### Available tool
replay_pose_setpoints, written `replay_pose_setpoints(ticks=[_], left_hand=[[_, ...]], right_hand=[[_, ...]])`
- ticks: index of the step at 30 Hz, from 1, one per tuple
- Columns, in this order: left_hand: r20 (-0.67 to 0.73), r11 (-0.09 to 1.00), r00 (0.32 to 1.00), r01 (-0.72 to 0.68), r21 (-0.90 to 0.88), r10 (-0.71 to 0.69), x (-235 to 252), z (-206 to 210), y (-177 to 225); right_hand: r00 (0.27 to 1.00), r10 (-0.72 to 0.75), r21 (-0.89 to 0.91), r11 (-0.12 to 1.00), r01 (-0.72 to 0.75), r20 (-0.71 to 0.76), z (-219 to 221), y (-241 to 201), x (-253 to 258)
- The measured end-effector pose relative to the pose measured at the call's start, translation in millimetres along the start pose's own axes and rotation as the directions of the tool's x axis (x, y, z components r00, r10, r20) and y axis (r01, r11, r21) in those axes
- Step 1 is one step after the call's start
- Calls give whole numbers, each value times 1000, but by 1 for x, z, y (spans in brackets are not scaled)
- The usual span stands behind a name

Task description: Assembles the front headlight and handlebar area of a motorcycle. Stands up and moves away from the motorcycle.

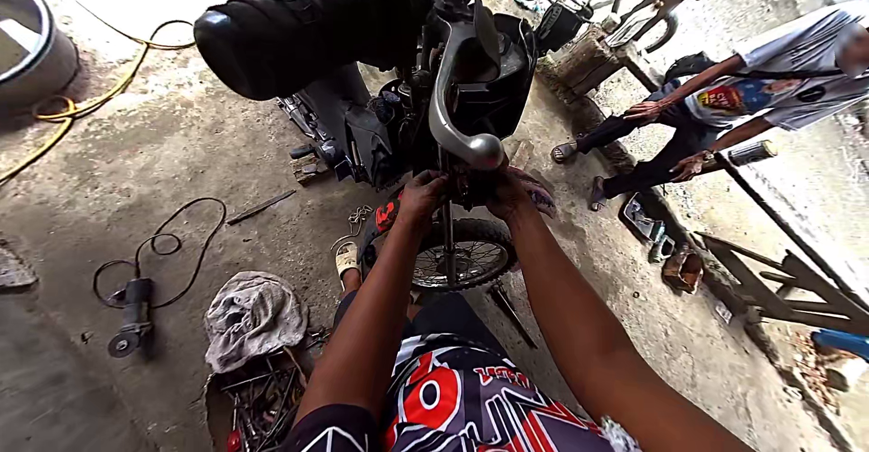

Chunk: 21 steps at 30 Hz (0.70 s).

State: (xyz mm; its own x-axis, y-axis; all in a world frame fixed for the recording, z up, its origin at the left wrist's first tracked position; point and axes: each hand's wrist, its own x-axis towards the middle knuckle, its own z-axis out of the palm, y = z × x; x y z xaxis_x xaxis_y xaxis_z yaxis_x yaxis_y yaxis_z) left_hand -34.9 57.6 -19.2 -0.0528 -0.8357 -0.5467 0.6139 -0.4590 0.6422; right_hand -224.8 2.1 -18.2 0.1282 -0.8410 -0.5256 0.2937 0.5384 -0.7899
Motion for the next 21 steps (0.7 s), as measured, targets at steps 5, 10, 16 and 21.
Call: replay_pose_setpoints(ticks=[5, 10, 16, 21], left_hand=[[38, 997, 999, 26, -66, -23, -1, 5, 2], [63, 987, 989, 137, -80, -132, -2, 9, 17], [68, 983, 981, 182, -18, -181, 5, 16, 22], [33, 982, 982, 188, 0, -187, 10, 15, 19]], right_hand=[[991, 109, -128, 987, -99, 74, -4, -10, 6], [961, 257, -188, 954, -234, 104, -21, -15, 23], [967, 251, -377, 899, -222, 29, 67, -78, -49], [998, 54, -222, 973, -62, -42, 40, -43, -39]])
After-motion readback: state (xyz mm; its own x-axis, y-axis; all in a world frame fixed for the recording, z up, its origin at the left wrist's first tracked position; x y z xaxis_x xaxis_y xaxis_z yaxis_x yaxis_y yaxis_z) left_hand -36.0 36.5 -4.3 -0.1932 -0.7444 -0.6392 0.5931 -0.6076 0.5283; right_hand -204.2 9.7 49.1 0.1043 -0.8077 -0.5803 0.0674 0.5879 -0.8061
